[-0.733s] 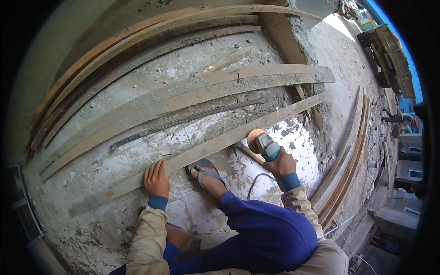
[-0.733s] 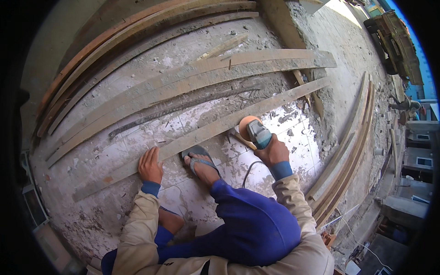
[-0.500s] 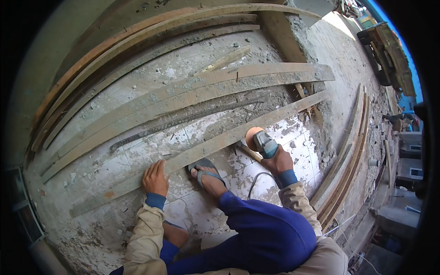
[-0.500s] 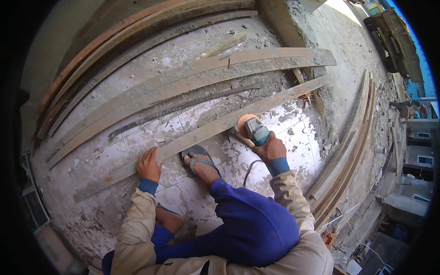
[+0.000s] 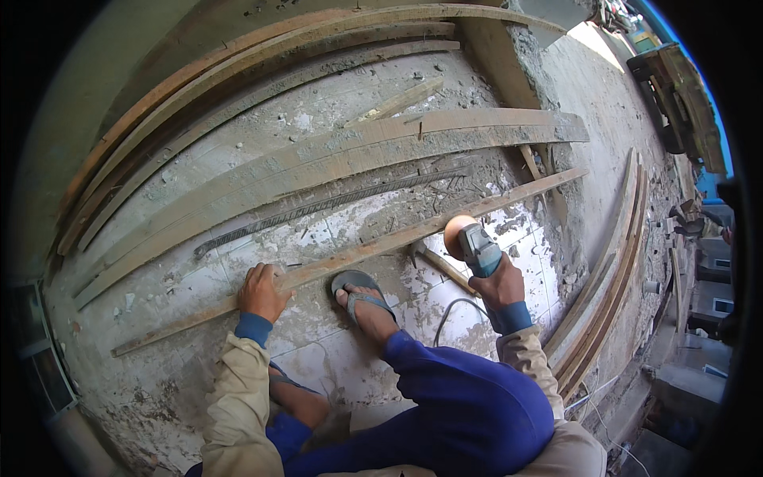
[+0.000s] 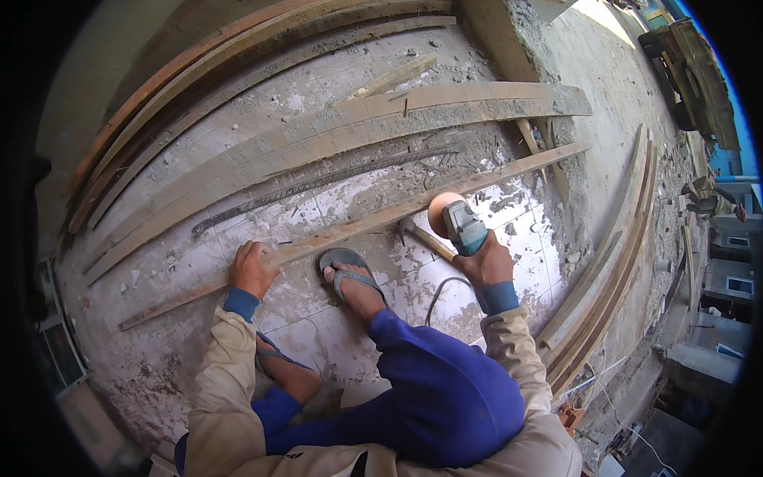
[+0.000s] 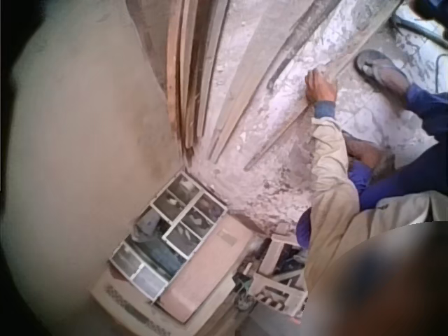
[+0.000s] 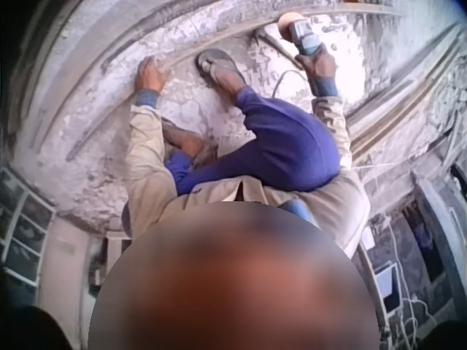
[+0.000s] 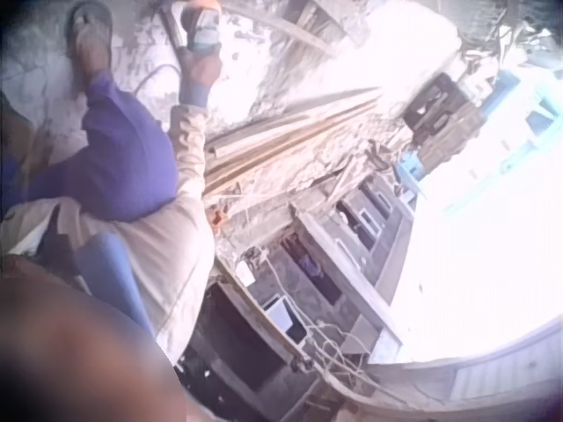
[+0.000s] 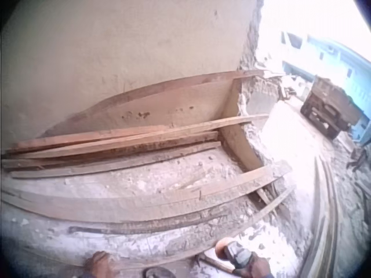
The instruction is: The person sits on the floor and uses an angle grinder to cut several long wooden planks. They hold each plank with one hand and guide the grinder with the other, cutting through the wood and setting the pieces aside.
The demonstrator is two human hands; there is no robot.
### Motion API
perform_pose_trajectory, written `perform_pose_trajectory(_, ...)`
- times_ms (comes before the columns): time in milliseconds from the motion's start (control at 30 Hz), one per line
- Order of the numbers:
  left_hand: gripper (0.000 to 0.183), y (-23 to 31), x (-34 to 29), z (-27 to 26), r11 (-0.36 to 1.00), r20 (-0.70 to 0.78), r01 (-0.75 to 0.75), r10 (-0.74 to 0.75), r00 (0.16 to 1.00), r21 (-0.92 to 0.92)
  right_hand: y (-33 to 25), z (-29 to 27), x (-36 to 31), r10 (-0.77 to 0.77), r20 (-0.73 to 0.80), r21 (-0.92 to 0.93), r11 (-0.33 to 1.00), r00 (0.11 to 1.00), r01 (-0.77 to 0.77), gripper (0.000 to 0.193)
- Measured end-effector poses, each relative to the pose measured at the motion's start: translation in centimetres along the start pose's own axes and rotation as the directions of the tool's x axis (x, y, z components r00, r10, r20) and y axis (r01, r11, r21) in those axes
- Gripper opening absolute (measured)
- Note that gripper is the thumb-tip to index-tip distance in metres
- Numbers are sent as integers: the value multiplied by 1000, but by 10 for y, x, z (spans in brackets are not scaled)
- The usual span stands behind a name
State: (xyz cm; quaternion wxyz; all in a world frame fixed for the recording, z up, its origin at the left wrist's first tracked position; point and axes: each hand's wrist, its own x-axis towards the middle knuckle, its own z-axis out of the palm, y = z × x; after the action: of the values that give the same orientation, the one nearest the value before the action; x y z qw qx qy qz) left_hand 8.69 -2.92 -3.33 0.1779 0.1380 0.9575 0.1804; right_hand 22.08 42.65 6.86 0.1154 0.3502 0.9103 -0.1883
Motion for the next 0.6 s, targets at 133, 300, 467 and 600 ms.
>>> perform_pose_trajectory(133, 48, 1, 7, 5, 999, -98, -42, 44, 994, 16, -20, 9, -5, -75, 88, -78, 994, 993, 82, 67)
perform_pose_trajectory(300, 48, -3, 8, 6, 998, -82, -46, 49, 995, 35, -37, 17, -8, -55, 191, -151, 985, 980, 84, 65)
perform_pose_trajectory(467, 48, -3, 5, 8, 999, -66, -35, 36, 997, 15, -39, 19, -7, -56, 188, -144, 986, 981, 84, 65)
perform_pose_trajectory(600, 48, 2, 7, 10, 999, -17, 15, -15, 1000, 34, -37, 19, -2, -18, 173, -168, 985, 985, 48, 66)
